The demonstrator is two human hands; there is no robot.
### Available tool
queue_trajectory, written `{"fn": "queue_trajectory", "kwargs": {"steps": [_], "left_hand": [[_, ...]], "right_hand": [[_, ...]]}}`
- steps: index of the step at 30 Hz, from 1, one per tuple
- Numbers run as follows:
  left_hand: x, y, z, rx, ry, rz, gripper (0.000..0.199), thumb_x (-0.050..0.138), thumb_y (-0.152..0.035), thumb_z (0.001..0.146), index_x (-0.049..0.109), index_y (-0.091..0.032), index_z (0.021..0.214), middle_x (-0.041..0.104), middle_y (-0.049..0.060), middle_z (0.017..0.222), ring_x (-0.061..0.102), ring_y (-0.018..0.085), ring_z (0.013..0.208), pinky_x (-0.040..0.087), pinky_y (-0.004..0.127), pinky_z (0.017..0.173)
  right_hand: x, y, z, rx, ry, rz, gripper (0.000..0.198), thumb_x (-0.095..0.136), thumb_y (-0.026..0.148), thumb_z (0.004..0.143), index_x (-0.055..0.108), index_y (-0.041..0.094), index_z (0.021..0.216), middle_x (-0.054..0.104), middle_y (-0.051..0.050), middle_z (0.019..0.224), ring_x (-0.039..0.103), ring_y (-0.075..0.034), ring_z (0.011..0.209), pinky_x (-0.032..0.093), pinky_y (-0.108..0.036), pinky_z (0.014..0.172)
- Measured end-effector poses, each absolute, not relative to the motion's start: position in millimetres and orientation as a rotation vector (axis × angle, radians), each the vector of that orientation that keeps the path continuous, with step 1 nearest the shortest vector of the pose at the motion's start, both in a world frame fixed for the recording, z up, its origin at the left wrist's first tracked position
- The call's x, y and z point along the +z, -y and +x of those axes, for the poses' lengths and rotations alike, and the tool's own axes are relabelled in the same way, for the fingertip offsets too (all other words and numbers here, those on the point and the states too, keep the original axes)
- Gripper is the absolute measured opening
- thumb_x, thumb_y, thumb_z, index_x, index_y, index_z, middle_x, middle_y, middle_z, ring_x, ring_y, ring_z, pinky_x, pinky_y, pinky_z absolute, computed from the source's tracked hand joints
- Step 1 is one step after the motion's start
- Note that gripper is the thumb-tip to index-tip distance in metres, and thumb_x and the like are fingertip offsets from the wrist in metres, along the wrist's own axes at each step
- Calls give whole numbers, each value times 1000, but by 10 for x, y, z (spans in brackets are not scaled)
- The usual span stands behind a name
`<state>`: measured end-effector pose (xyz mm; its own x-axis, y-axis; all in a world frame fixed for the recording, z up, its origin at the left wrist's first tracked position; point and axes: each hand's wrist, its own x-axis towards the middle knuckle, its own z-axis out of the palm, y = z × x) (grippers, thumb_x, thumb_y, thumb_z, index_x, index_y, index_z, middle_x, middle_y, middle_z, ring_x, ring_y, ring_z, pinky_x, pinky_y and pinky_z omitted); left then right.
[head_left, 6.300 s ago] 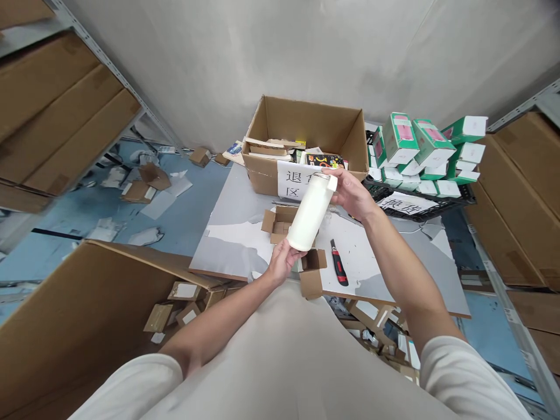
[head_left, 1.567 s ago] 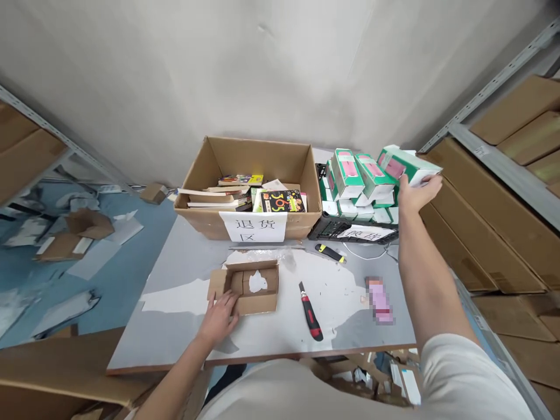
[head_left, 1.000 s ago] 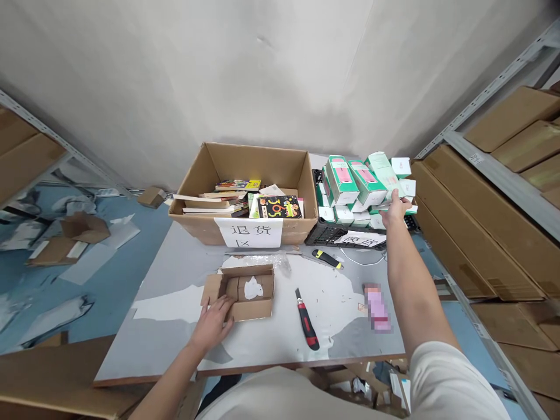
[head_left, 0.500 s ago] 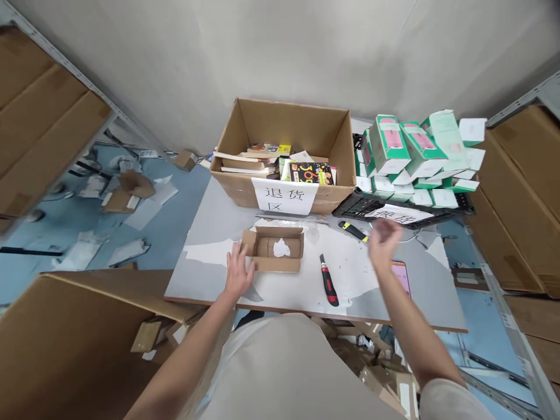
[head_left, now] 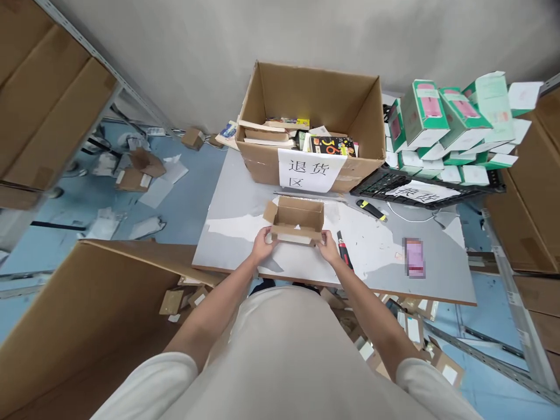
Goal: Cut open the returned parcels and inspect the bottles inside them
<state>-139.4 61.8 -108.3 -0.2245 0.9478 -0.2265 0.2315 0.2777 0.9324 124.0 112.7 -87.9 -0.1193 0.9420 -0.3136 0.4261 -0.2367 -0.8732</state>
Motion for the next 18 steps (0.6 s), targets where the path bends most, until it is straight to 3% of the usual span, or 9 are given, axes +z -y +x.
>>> {"fn": "queue_trajectory", "kwargs": {"steps": [3,5,9,11,14,18], "left_hand": [[-983,-406,-1472,1028,-1645,1151,66,73,-33,67,52,-19,128,55,12,124,58,27,116,47,46,100],[-942,-265,-1494,990,-1641,1167,82,77,-39,65,44,-22,138,51,13,130,55,29,121,48,46,99],[-1031,-151,-1447,933,-1651,1226,110,86,-40,53,31,-19,146,38,18,147,37,35,137,36,48,111],[-1143,-190,-1422,932,-1670,1244,108,87,-38,52,35,-17,144,37,18,149,31,36,141,28,50,115],[-1309,-305,-1425,977,-1652,1182,91,79,-40,64,38,-18,142,42,16,146,35,33,139,28,49,115],[-1426,-415,-1456,987,-1650,1157,80,74,-38,71,41,-18,140,49,15,137,46,30,129,34,46,110]], "right_hand": [[-773,-915,1268,1311,1539,-1689,42,50,48,84,53,19,114,67,-12,104,64,-25,98,49,-46,91],[-736,-763,1268,1313,1570,-1713,53,49,50,84,51,17,125,65,-15,111,63,-26,99,50,-46,90],[-745,-561,1204,1374,1665,-1745,90,59,46,80,16,15,152,49,-21,139,56,-29,119,47,-48,97],[-766,-535,1159,1260,1806,-1745,97,64,41,78,8,16,154,31,-21,152,43,-32,133,40,-51,105],[-807,-572,1084,1075,2053,-1680,85,63,30,80,19,21,152,8,-15,160,22,-31,145,33,-49,112],[-882,-691,944,971,2189,-1714,83,70,16,71,33,22,145,7,-15,159,23,-38,143,35,-55,110]]}}
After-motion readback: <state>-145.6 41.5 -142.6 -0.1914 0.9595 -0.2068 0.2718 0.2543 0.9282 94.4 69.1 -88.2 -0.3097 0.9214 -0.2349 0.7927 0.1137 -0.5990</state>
